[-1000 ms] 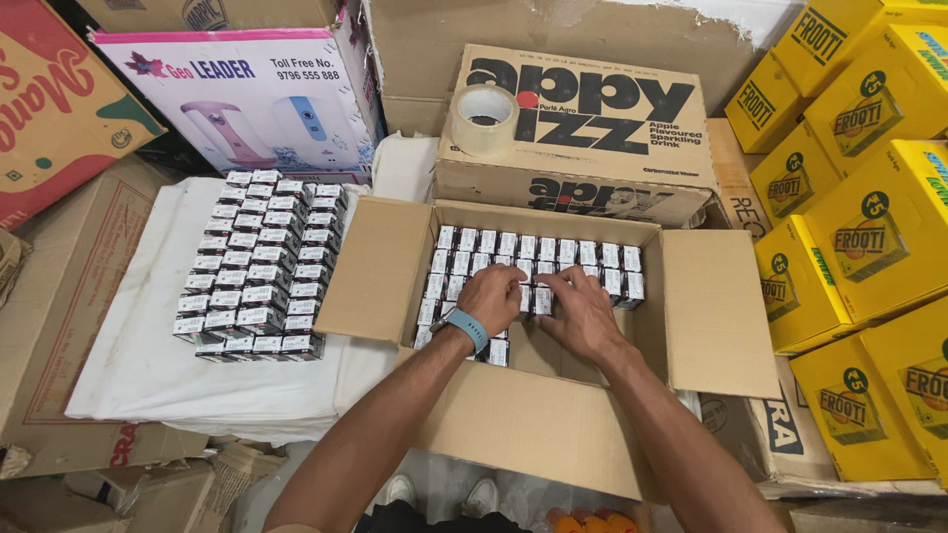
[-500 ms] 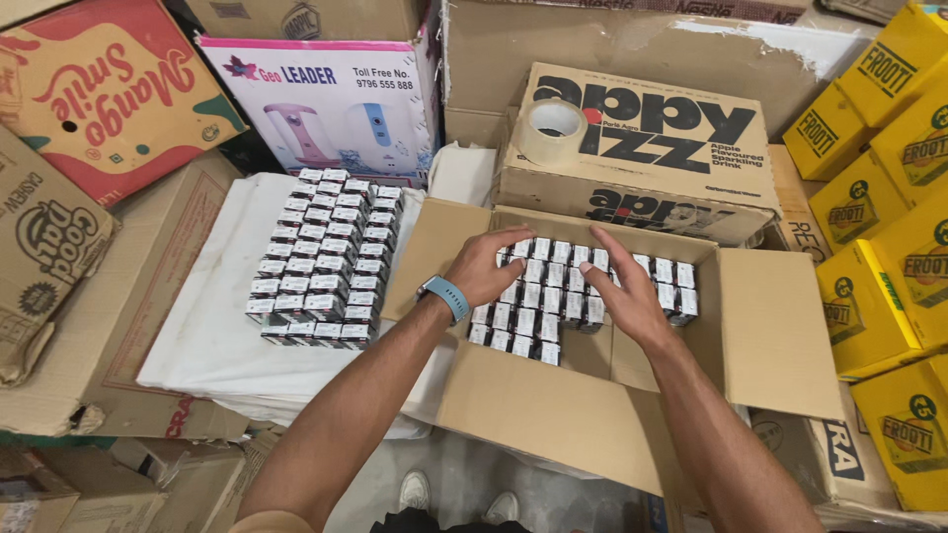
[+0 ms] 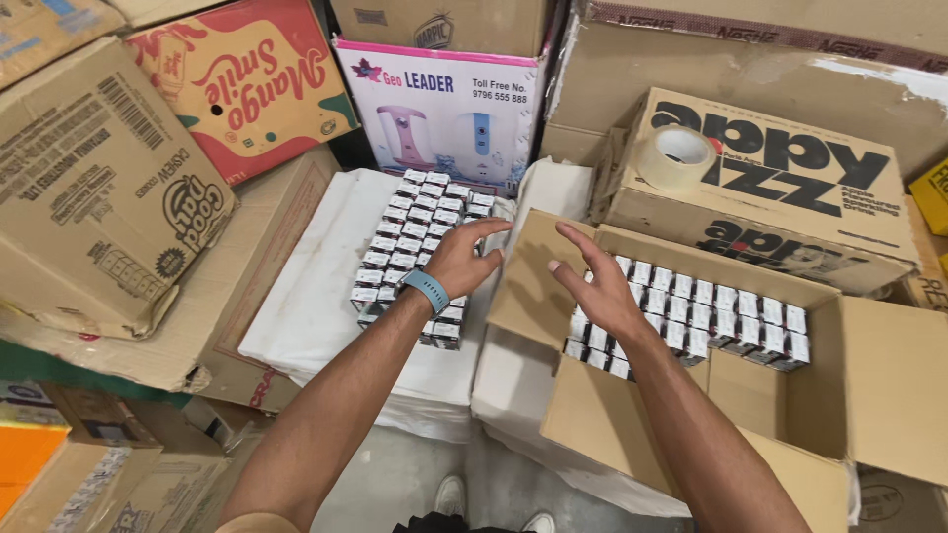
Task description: The person repeatedly picks up small rectangular boxes from a stack and places them into a larger cardboard box. The person arranges the boxes in neat rows inside the larger container.
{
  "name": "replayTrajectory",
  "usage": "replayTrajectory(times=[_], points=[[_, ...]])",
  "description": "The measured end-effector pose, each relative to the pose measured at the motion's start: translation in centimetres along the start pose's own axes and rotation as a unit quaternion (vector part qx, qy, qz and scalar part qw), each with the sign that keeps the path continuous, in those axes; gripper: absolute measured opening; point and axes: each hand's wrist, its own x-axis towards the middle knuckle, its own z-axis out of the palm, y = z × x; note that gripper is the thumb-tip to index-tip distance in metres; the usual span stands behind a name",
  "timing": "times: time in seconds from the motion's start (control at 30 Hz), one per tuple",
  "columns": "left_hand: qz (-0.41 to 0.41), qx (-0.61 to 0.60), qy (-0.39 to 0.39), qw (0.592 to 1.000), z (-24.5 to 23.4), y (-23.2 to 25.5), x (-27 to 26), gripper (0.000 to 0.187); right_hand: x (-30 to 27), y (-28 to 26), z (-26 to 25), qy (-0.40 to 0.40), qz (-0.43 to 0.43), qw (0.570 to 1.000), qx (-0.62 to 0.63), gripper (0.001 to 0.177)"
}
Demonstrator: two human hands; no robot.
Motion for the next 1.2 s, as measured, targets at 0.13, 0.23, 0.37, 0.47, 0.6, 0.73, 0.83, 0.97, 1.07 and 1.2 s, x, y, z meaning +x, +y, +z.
replayTrajectory(times=[0.13, 0.23, 0.37, 0.47, 0.6, 0.73, 0.83, 0.97, 1.07, 1.2], points=[[-0.039, 0.005, 0.006, 0.999, -4.2, -1.7, -2.5, 0.045, 2.3, 0.6, 4.9, -0.018, -0.048, 0.999, 0.008, 0.061], [-0.066, 0.02, 0.002, 0.998, -6.9, -2.8, -4.1, 0.046, 3.2, -0.1, 8.3, -0.03, -0.05, 0.998, 0.016, 0.059], [-0.066, 0.016, 0.007, 0.998, -8.9, -5.0, -6.1, 0.043, 4.4, 0.4, 12.6, -0.044, -0.06, 0.997, 0.004, 0.056], [-0.064, 0.045, -0.008, 0.997, -9.5, -7.6, -7.3, 0.042, 4.8, 0.8, 15.2, -0.052, -0.059, 0.997, -0.018, 0.053], [-0.11, 0.112, -0.047, 0.986, -10.0, -8.8, -9.0, 0.034, 5.5, 3.4, 18.8, -0.051, -0.039, 0.995, -0.075, 0.049], [-0.104, 0.163, -0.075, 0.978, -9.5, -10.1, -10.0, 0.032, 5.5, 5.6, 20.8, -0.06, -0.013, 0.992, -0.114, 0.045], [-0.107, 0.229, -0.098, 0.963, -8.9, -10.7, -10.5, 0.033, 5.3, 6.3, 21.9, -0.071, 0.013, 0.982, -0.176, 0.043], [-0.118, 0.243, -0.109, 0.957, -7.4, -13.1, -10.9, 0.036, 4.8, 6.2, 22.7, -0.104, 0.015, 0.968, -0.227, 0.044], [-0.11, 0.246, -0.119, 0.956, -7.7, -12.5, -11.3, 0.037, 4.3, 5.2, 23.2, -0.104, 0.004, 0.967, -0.234, 0.044], [-0.097, 0.284, -0.137, 0.944, -7.6, -12.3, -11.5, 0.042, 4.4, 6.3, 23.4, -0.108, 0.003, 0.966, -0.235, 0.043]])
